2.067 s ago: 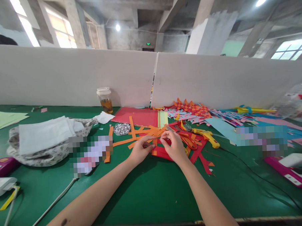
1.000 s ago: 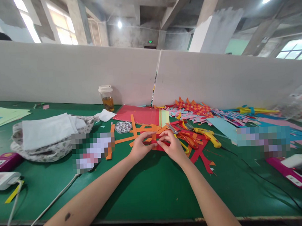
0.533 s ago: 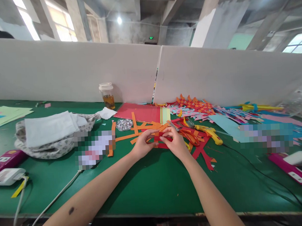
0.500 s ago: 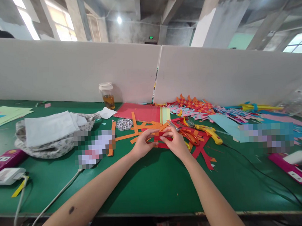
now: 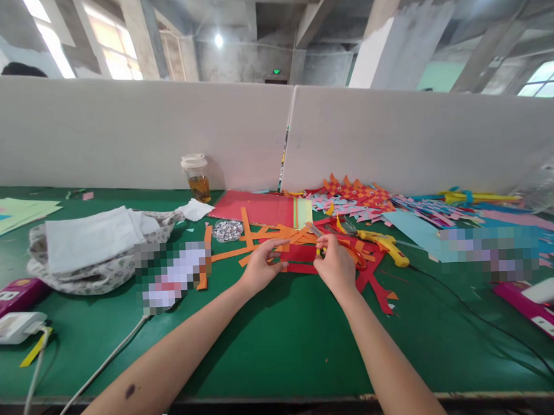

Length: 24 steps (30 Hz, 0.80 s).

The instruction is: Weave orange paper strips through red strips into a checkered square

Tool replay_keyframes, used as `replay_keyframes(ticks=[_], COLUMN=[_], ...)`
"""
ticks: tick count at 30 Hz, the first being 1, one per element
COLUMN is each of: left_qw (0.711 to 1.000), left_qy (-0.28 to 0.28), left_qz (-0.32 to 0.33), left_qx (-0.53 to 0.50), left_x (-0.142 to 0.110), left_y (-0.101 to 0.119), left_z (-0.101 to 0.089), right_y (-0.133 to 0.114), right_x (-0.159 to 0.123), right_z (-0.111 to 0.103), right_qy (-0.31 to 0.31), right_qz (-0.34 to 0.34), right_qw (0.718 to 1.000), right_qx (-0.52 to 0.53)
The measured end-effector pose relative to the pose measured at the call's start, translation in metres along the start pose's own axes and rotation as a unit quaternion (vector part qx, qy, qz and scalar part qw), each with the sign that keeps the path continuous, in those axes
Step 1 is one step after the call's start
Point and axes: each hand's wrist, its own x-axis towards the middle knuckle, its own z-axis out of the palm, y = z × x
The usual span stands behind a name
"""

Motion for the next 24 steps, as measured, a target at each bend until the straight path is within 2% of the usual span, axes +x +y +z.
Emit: replay_keyframes(ticks=[2,4,6,11,13,15,20,24], left_qw=[1.0,1.0,1.0,1.0,0.999,0.998,0.999,0.999], left_qy=[0.004,0.001,-0.008,-0.011,-0.021,-0.031,-0.007,0.005], left_qz=[0.001,0.001,0.002,0.024,0.038,0.049,0.041,0.034], left_qx=[0.008,0.012,0.012,0.014,0.012,0.015,0.027,0.02], left_x=[-0.001,-0.001,-0.002,-0.003,-0.004,-0.004,-0.002,-0.002], left_y=[0.001,0.003,0.004,0.004,0.005,0.006,0.006,0.005], left_z=[0.0,0.0,0.001,0.003,0.004,0.004,0.002,0.002], right_y=[-0.002,-0.006,-0.011,-0.017,-0.017,-0.018,-0.02,-0.02], right_x=[0.001,0.001,0.0,-0.003,-0.004,-0.005,-0.006,-0.005], right_z=[-0.004,-0.006,-0.006,0.004,0.008,0.008,-0.003,-0.006], right_qy=[0.093,0.141,0.129,0.007,-0.021,-0.014,0.075,0.029], right_qz=[-0.019,-0.05,-0.086,-0.153,-0.163,-0.167,-0.172,-0.21], right_qw=[0.995,0.986,0.98,0.971,0.967,0.964,0.959,0.969], right_qx=[0.024,0.075,0.123,0.182,0.194,0.208,0.214,0.127])
